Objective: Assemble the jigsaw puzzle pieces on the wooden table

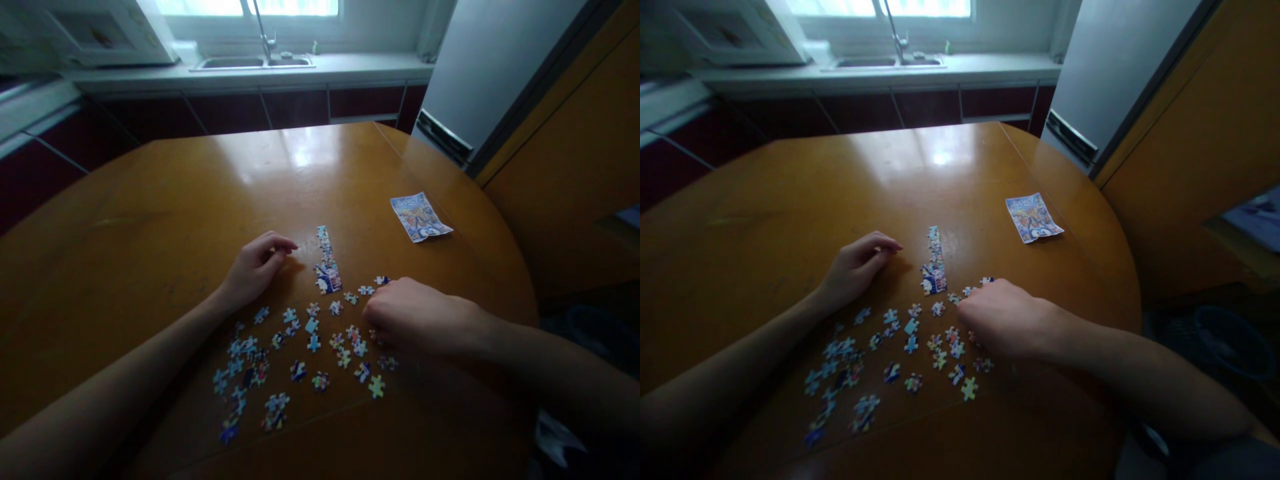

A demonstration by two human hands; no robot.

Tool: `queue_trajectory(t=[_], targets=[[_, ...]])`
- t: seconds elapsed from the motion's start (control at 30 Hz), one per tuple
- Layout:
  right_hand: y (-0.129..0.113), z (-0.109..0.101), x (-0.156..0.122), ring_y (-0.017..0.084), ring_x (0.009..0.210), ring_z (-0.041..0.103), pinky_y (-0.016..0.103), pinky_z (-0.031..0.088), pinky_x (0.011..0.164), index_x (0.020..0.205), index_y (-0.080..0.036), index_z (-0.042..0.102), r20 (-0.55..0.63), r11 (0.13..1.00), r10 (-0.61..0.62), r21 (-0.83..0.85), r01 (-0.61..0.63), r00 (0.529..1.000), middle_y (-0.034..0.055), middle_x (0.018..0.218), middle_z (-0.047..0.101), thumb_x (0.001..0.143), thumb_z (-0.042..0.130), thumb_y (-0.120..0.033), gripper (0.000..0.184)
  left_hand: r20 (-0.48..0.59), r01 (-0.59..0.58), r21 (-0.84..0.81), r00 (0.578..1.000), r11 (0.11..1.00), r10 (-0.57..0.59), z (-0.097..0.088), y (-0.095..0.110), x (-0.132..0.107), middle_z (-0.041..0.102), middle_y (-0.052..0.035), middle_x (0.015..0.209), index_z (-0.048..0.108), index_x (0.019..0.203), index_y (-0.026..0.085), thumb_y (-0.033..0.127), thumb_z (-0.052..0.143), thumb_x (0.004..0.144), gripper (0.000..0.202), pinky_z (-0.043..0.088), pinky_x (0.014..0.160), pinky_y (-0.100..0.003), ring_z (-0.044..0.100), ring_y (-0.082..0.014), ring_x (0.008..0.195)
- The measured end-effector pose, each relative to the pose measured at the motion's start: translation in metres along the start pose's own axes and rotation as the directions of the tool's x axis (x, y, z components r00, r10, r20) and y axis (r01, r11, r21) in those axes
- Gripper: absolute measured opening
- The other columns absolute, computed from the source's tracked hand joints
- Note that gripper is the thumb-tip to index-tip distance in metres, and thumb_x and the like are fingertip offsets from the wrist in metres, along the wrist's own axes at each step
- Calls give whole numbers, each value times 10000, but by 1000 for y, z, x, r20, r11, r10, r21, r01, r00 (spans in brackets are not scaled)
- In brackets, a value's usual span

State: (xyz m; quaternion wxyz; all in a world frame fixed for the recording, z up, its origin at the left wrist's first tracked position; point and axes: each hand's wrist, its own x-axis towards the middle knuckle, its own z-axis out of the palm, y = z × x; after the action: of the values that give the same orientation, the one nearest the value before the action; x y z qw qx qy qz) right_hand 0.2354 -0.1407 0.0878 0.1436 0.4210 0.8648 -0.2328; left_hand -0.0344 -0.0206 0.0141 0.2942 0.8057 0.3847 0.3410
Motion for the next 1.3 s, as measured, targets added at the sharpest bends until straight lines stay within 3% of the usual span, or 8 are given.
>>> queue_trajectory(t=[0.13, 0.67, 0.8, 1.03, 1.3], targets=[[2, -6, -2, 182, 688, 647, 281, 366, 594, 762, -179, 718, -11, 999, -41, -8, 41, 999, 67, 794, 739, 817, 625, -171, 108, 7, -6, -3, 1000, 1000, 6, 0, -3, -1, 651, -44, 864, 685, 926, 208, 265, 538, 909, 159, 466, 679, -291, 594, -159, 773], [15, -10, -5, 183, 683, 654, 286, 370, 601, 773, -172, 722, -114, 999, 21, -43, -26, 993, 78, 792, 731, 848, 563, -200, 177, 9, 3, -9, 1000, 1000, -3, -1, -1, 0, 646, -43, 867, 688, 928, 194, 276, 546, 912, 165, 461, 693, -295, 592, -168, 785], [14, -9, -5, 177, 651, 643, 290, 360, 585, 735, -173, 703, -101, 998, -19, -56, 14, 995, 66, 767, 725, 851, 555, -198, 189, 13, 7, -10, 1000, 1000, -7, 0, -2, -1, 643, -40, 869, 688, 935, 193, 262, 548, 914, 158, 449, 680, -291, 582, -164, 776], [16, -11, -5, 178, 653, 641, 291, 361, 586, 761, -173, 715, -100, 998, 12, -60, -18, 995, 74, 779, 730, 863, 567, -226, 187, 15, 6, -6, 1000, 1000, -6, -1, -1, -1, 643, -37, 859, 687, 932, 192, 271, 550, 912, 159, 458, 688, -293, 588, -168, 778], [5, -7, -7, 160, 636, 621, 283, 354, 576, 699, -163, 679, -34, 996, -62, -69, 59, 998, 57, 756, 722, 807, 625, -161, 121, 16, 4, -4, 1000, 1000, -4, 0, -3, 0, 640, -36, 868, 685, 938, 186, 259, 539, 914, 164, 449, 699, -284, 589, -163, 802]])
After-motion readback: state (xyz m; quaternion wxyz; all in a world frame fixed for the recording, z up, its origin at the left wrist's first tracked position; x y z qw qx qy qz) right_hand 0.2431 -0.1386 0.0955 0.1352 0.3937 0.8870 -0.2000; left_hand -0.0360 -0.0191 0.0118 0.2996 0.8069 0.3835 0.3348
